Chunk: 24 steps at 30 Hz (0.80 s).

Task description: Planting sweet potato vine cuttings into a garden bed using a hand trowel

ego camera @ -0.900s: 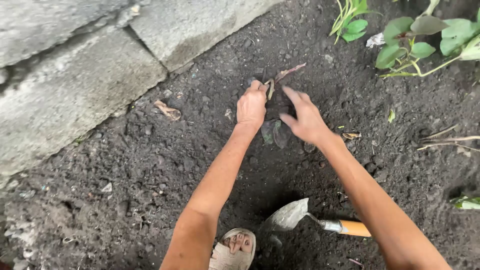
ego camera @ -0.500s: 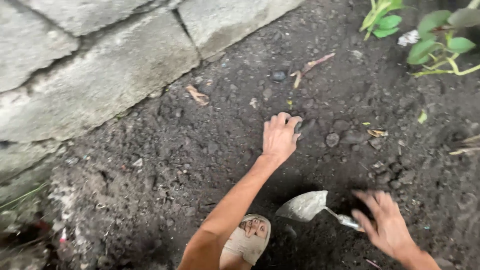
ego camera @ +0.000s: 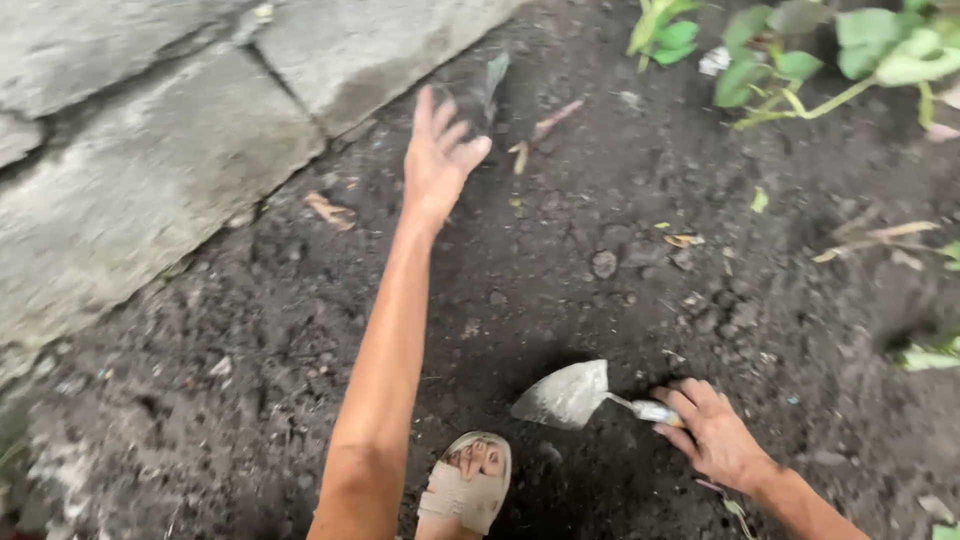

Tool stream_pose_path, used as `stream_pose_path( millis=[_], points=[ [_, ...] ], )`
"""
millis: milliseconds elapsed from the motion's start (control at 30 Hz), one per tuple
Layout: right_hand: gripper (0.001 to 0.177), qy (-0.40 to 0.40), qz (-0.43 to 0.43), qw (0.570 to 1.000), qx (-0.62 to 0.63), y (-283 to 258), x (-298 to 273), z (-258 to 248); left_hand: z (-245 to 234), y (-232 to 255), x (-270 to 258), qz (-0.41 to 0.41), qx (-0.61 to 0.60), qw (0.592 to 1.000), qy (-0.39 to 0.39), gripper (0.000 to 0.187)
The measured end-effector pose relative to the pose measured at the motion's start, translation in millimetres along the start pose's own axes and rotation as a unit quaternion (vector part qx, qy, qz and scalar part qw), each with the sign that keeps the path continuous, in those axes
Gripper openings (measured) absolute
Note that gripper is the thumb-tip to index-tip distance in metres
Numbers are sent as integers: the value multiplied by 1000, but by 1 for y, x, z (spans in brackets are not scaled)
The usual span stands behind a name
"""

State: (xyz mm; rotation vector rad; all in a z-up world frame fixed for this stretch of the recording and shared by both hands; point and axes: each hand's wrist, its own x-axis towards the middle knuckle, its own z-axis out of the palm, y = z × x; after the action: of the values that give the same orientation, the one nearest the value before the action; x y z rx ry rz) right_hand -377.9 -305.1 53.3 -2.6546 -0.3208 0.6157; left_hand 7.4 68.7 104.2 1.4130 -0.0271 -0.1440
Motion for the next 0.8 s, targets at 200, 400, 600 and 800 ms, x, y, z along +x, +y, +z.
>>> stream_pose_path(
  millis=[200,400,600,800],
  points=[
    [47,-43,3,998,-42,-3,-2,-8,38,-3,-77,45,307,951,9,54],
    [44,-97,56,994,-11,-35,0,-50,45,-87,-119,134,494,833,-210,40],
    [25,-295,296,853,314,-114,-13,-166,36,-74,-121,173,505,811,-239,41],
    [52,-44,377,836,396,-103,-69,-193,33,-80,-118,179,486,826,-221,41]
  ],
)
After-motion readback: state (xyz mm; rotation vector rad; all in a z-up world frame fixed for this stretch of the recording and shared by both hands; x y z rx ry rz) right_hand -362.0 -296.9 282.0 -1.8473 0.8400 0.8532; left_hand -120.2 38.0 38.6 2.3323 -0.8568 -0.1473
